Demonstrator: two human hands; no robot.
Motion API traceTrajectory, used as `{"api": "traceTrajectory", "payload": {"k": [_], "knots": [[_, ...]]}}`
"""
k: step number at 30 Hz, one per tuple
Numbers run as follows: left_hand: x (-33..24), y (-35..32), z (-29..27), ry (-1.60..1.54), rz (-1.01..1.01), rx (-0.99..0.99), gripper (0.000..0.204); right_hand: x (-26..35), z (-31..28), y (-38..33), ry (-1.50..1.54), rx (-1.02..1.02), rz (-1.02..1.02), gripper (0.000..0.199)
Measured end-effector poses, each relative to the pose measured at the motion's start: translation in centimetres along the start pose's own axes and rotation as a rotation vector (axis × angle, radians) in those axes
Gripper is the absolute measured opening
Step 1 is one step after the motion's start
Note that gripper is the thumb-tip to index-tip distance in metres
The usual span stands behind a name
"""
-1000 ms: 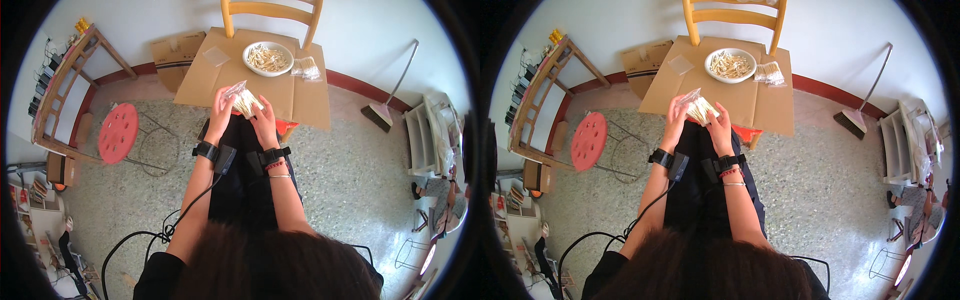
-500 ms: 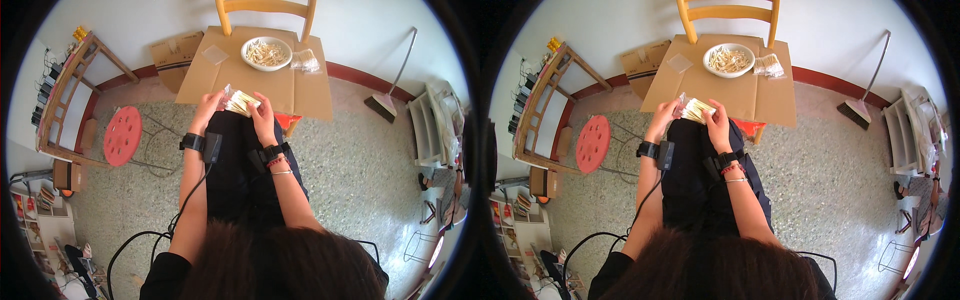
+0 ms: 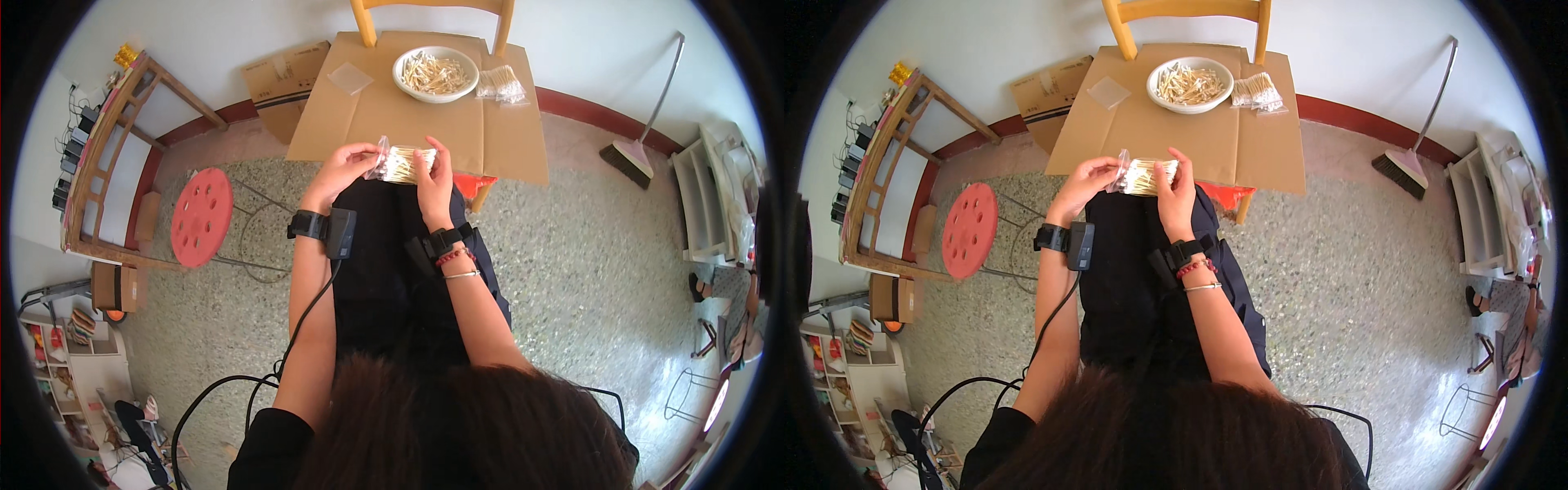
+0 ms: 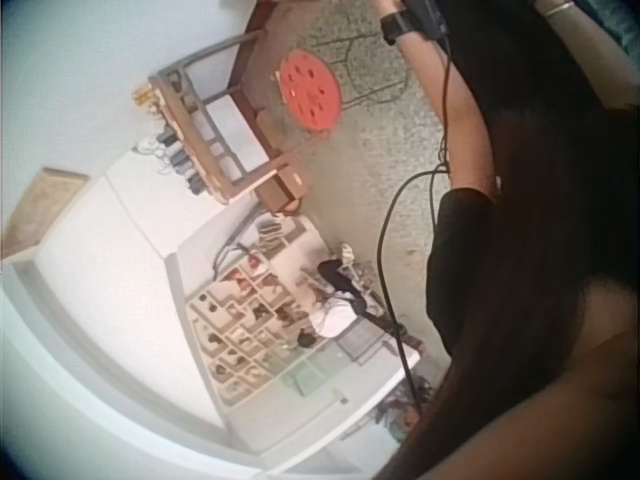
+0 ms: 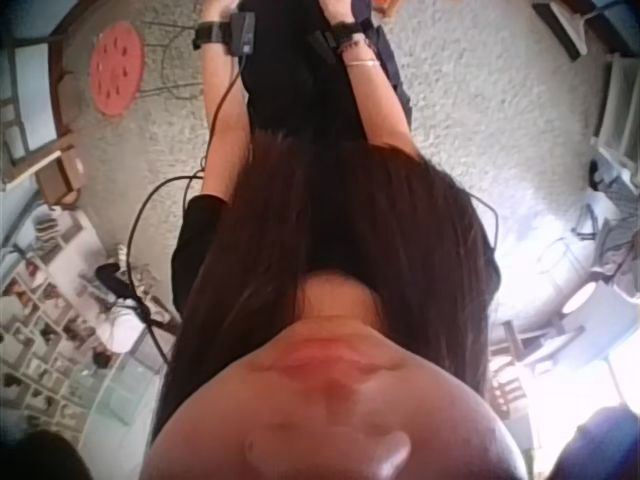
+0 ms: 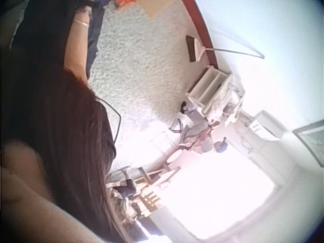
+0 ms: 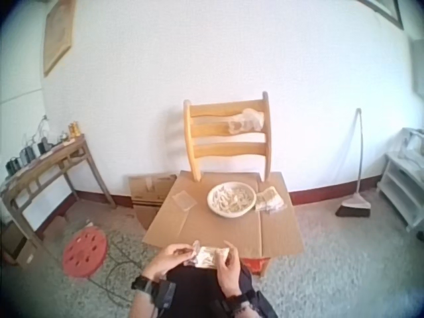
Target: Packing several cotton swabs into small plastic zip-top bags.
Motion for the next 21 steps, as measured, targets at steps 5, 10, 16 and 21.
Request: {"api": "traceTrajectory", "payload": {"k": [5,10,16,21], "knots": [[0.08,0.31,0.71,0.077,-0.046,0.042,0.02,-0.13,-0.46,0.2,0.039,-0.028,-0.004,0.032],[0.96,0.46,0.56,0.088,-0.01,0.057,0.016,-0.21,-0.14,0.05,-0.017,-0.032,0.005,0.031],[0.4,0.18,0.67,0.105,0.036,0.088,0.014,0.13,0.08,0.11,-0.023,-0.036,-0.042,0.033],[0.84,0.31,0.5,0.025,0.036,0.007,0.016,-0.2,0.07,0.36,0.001,0.023,0.024,0.03]]}}
Point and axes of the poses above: each hand's wrist, its own y-axis towards the middle knuckle, its own z-axis out of the palm, x = y × z, the point moved 6 cm from there along y, towards the middle knuckle, and after that the axes turned 12 degrees about x, right-handed, at the moved point
